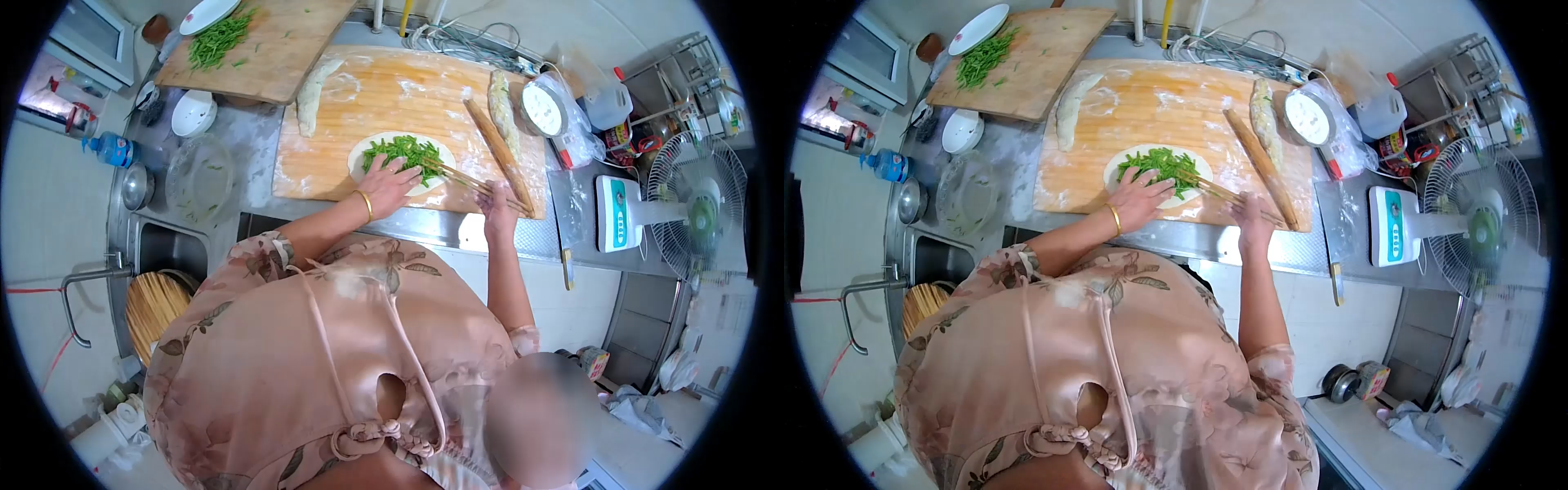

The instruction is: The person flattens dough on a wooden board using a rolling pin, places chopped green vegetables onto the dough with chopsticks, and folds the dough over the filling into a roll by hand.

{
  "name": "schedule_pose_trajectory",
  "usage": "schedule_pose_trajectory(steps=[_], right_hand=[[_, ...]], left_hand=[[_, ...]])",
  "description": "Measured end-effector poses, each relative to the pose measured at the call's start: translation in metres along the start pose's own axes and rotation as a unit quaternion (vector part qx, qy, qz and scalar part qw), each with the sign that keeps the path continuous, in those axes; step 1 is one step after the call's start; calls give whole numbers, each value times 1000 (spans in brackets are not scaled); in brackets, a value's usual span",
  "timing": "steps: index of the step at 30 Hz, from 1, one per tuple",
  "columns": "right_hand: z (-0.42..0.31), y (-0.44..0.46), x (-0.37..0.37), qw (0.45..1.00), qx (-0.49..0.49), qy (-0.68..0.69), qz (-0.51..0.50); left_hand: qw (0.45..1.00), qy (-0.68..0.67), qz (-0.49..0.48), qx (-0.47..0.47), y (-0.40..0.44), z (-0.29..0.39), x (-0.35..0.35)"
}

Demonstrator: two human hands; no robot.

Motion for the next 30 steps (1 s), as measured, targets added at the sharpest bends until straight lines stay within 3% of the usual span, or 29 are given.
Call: schedule_pose_trajectory(steps=[7, 13, 16, 22, 28, 30], right_hand=[[-5, 4, -13, 999, -19, -23, 14], [13, 12, -10, 1000, 0, 16, 22], [10, 11, -16, 998, 21, 44, 26], [11, 9, -18, 1000, 18, 19, -15], [8, 0, -23, 998, 40, 26, -36], [19, 4, -22, 997, 43, 9, -59]], left_hand=[[990, 28, -105, -91, 15, -11, 3], [998, 20, -27, -53, 15, -6, 4], [987, 40, -109, -111, 20, -9, 4], [995, -22, 4, -94, 8, -7, -11], [996, -48, -12, -80, -43, -9, -5], [999, -25, -3, -34, -44, -3, 3]])
Point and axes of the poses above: each hand's wrist, its own y-axis towards the middle knuckle, its own x-axis out of the palm, z = x × y, the point moved 3 cm from there along y, towards the middle knuckle, and after that the axes turned 15 degrees about -y, right-handed, at the moved point
